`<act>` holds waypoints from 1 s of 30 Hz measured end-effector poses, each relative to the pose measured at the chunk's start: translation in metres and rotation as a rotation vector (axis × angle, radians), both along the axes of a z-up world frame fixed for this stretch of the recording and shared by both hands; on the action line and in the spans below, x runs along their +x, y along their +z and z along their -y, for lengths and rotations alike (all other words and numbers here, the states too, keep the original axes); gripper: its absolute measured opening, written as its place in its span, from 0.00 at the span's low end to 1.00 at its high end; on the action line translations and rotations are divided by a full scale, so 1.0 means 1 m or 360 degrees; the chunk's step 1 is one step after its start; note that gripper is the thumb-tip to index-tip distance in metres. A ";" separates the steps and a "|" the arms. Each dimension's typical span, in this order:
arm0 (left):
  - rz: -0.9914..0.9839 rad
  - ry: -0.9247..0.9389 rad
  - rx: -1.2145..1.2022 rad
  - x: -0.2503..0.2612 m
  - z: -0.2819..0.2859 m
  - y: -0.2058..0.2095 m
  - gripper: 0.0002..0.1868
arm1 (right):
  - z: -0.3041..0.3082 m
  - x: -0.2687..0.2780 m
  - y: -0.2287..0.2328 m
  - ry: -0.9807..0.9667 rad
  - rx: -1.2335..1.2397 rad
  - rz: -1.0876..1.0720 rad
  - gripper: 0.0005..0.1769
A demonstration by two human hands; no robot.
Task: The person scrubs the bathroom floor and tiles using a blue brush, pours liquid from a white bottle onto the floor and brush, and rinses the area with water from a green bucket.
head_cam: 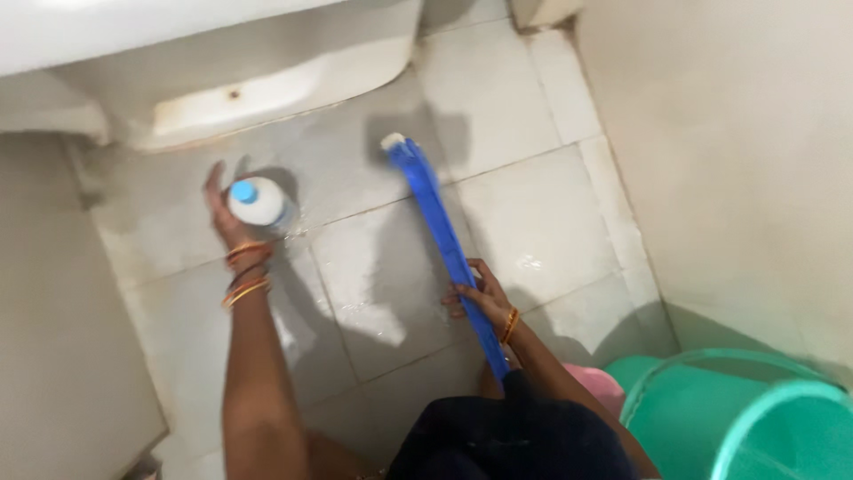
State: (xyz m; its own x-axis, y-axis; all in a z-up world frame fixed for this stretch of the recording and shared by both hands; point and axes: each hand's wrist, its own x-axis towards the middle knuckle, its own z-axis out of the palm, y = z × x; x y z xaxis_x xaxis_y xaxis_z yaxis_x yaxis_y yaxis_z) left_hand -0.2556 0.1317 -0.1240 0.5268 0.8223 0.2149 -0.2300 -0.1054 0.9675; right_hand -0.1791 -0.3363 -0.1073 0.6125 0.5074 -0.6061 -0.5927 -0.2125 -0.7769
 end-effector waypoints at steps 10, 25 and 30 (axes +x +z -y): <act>-0.0231 0.0498 0.1106 -0.010 0.021 0.186 0.10 | -0.063 0.174 0.056 -0.0967 0.0340 0.0552 0.15; -0.0677 0.0244 0.3257 0.239 0.095 0.372 0.46 | -0.241 0.331 0.129 -0.1391 -0.0282 0.1202 0.43; -0.0758 0.0113 0.3179 0.252 0.100 0.376 0.51 | -0.225 0.288 0.094 -0.1217 -0.0209 0.0742 0.43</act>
